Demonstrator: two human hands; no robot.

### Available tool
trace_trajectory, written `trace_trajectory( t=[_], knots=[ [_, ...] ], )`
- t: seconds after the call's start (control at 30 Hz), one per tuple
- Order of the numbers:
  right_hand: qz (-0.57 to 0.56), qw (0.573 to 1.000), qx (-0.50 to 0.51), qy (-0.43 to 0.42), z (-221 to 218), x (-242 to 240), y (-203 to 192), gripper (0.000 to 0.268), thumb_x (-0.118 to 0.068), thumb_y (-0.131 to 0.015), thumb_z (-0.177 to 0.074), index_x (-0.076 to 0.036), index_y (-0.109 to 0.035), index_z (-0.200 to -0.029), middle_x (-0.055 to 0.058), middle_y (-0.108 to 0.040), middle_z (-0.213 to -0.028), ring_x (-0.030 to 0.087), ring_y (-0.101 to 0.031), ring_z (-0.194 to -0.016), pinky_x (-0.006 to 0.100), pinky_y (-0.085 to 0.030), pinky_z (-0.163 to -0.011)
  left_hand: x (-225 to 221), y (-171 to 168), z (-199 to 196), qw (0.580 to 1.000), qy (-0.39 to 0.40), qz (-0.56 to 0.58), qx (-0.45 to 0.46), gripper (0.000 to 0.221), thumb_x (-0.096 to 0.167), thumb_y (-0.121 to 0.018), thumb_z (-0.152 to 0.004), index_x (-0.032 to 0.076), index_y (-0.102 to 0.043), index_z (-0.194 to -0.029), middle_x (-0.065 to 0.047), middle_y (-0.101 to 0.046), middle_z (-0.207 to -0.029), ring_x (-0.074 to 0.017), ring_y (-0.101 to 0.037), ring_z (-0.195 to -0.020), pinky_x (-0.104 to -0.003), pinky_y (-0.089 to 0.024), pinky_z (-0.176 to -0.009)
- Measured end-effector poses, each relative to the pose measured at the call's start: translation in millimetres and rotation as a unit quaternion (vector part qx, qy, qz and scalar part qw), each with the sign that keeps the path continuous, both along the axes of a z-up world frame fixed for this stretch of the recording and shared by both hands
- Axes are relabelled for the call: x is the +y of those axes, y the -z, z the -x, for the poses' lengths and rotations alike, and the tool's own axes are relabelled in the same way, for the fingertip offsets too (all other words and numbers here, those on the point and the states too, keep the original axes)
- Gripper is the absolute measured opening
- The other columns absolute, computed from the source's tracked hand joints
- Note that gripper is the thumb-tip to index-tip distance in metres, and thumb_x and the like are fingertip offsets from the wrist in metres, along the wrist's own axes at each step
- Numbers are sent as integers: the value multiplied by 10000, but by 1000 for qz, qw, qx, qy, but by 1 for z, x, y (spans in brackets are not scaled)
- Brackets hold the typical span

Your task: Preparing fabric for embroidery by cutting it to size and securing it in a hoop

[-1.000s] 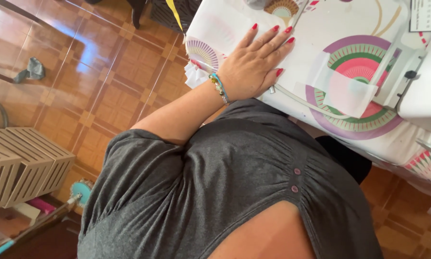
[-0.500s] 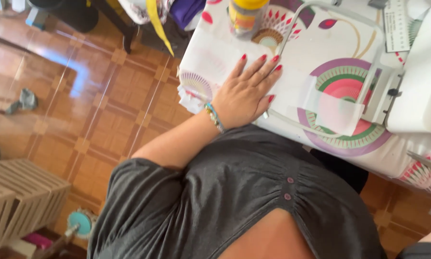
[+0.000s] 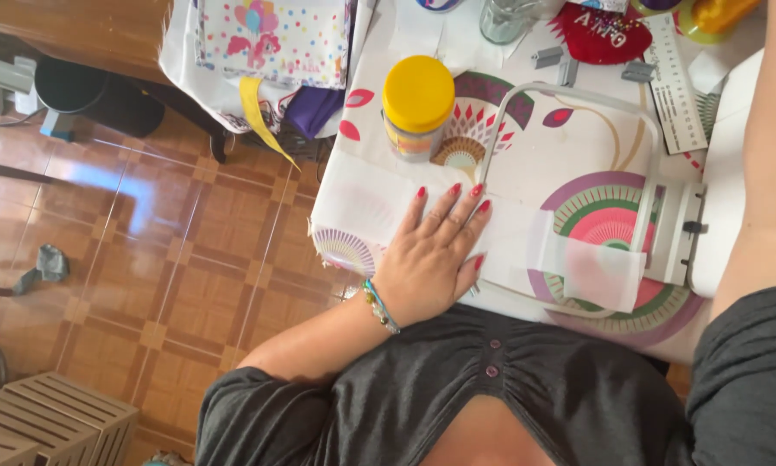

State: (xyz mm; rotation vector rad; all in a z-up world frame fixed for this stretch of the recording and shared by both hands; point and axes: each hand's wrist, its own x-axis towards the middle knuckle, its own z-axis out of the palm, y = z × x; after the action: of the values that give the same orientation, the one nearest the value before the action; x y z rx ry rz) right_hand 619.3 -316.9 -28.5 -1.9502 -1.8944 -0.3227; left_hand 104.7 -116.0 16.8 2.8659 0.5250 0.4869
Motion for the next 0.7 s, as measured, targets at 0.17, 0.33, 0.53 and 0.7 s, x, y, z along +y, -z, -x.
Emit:
trace_trajectory(
  t=[0.17,0.33,0.53,0.7],
  knots=[
    [10,1000,-15,8,26,20,-6,250,-188,-730,-1131,14,-647,-1253,200,-686,-1120,377,-656,-932,475,-523,-771,-2,0,1,1000,1,15,-1,635,425,-360,-1051,109,-373,-1603,-138,-295,-1694,-337,-291,-1562,-587,-130,-1273],
    [4,999,-38,8,55,45,-20,260,-201,-732,-1128,8,-647,-1256,199,-687,-1119,380,-659,-925,479,-526,-756,-2,0,1,1000,-4,10,-6,633,420,-385,-1041,112,-386,-1594,-134,-312,-1688,-332,-305,-1558,-581,-152,-1272],
    [16,998,-53,17,91,43,-15,272,-217,-735,-1123,2,-648,-1259,197,-689,-1118,384,-662,-918,484,-530,-739,-2,-4,2,1000,-4,-18,8,647,428,-429,-1028,108,-403,-1589,-147,-368,-1659,-353,-342,-1536,-600,-196,-1254],
    [51,997,-47,38,132,8,4,282,-230,-737,-1119,-3,-648,-1262,196,-691,-1117,388,-664,-912,489,-533,-725,1,0,1,1000,1,-19,9,643,420,-461,-1043,115,-386,-1605,-143,-337,-1674,-347,-337,-1546,-592,-207,-1258]
  ],
)
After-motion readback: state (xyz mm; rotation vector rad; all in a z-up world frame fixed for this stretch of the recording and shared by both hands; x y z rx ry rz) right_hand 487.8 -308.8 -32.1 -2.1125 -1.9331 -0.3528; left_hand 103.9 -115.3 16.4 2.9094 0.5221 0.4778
